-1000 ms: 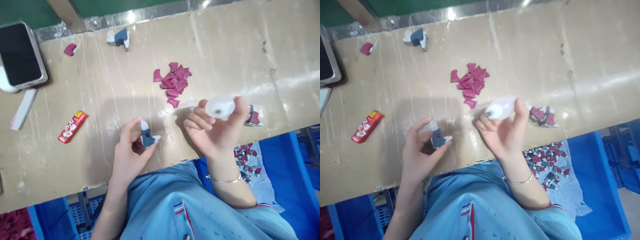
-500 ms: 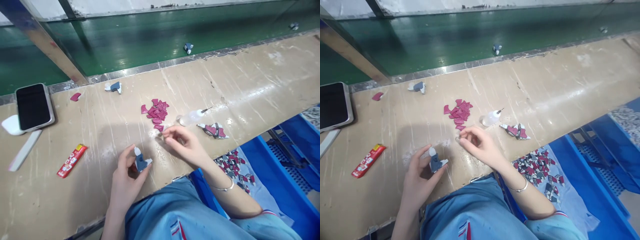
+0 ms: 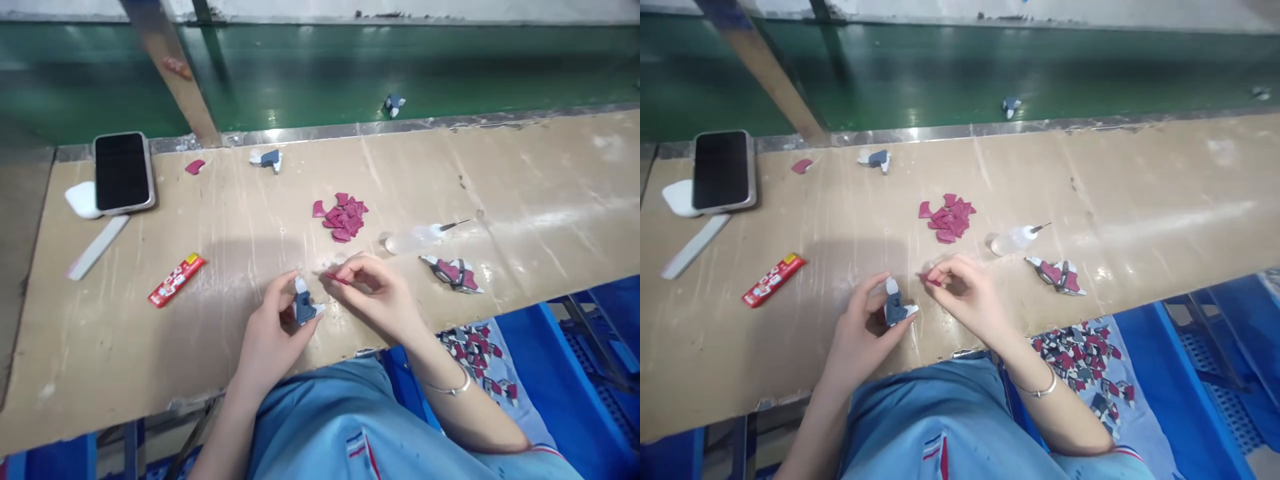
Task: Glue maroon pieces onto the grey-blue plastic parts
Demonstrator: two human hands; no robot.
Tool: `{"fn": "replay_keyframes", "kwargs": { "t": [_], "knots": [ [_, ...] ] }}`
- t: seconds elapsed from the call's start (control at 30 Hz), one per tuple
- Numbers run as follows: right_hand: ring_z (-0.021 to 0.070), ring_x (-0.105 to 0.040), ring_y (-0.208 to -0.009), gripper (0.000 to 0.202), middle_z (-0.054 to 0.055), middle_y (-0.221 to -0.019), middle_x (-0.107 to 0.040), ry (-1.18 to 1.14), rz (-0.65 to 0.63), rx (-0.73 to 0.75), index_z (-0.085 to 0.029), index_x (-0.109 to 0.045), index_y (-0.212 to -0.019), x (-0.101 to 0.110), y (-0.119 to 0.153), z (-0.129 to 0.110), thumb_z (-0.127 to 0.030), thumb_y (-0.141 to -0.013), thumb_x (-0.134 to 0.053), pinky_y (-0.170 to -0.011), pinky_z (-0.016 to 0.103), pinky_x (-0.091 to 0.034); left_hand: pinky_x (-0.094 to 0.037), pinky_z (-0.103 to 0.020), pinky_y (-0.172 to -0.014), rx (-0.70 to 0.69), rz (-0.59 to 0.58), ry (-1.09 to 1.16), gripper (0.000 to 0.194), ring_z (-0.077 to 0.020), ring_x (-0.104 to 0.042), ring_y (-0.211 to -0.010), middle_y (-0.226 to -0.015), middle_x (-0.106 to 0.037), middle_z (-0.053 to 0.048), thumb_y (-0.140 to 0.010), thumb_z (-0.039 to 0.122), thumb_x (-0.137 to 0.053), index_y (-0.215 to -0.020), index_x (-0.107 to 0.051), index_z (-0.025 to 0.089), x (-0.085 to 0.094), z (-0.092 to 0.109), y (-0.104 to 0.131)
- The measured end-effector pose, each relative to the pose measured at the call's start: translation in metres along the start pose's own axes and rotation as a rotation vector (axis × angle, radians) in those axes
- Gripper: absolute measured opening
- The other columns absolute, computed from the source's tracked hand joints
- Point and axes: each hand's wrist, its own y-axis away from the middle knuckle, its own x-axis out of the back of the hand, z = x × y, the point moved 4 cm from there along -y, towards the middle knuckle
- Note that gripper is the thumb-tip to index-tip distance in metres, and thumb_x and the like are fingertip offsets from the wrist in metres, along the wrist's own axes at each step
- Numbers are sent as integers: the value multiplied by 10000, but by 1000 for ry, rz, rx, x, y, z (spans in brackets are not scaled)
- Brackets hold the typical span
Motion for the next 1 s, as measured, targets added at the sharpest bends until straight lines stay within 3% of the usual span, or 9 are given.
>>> {"fn": "replay_keyframes", "kwargs": {
  "t": [0.17, 0.27, 0.4, 0.57, 0.73, 1.0],
  "knots": [
    [140, -752, -740, 287, 23, -942, -773, 117, 15, 274, -281, -854, -1121, -2, 18, -27, -59, -967, -756, -623, 241, -661, -589, -309, -704, 20, -30, 10, 580, -190, -751, -705, -840, -790, 42, -848, 277, -799, -1394, -606, 307, 0, 7, -2],
    [168, -797, -839, 430, 40, -1003, -800, 274, 16, 395, -309, -812, -1321, -5, 24, -36, -33, -1021, -676, -723, 266, -699, -587, -309, -677, 16, -29, 7, 573, -185, -732, -666, -823, -782, 49, -841, 261, -789, -1382, -608, 314, 1, 11, -3],
    [192, -822, -915, 462, 68, -1058, -831, 390, -30, 493, -247, -740, -1435, -13, 33, -39, -22, -1051, -620, -766, 286, -715, -575, -303, -633, 1, -26, 11, 590, -175, -694, -600, -762, -739, 69, -826, 227, -763, -1385, -598, 316, 1, 12, -2],
    [211, -827, -915, 496, 57, -1039, -838, 403, -5, 509, -232, -727, -1450, -15, 41, -38, -27, -999, -717, -754, 317, -730, -566, -310, -616, 10, -39, 16, 599, -182, -690, -591, -744, -719, 74, -818, 226, -748, -1387, -589, 325, 0, 11, -2],
    [205, -817, -844, 454, 53, -1017, -845, 395, -41, 541, -245, -720, -1454, -16, 37, -37, -81, -1031, -686, -695, 327, -716, -558, -297, -600, -13, -23, -25, 593, -170, -666, -572, -720, -680, 81, -826, 219, -741, -1393, -592, 311, 2, 12, -3],
    [179, -788, -837, 215, 71, -935, -818, 329, -59, 582, -167, -775, -1206, -24, 33, -32, -89, -1071, -626, -703, 298, -648, -557, -282, -657, -45, -25, -92, 538, -167, -687, -621, -701, -653, 93, -844, 221, -692, -1367, -582, 286, 2, 13, -3]
  ]
}}
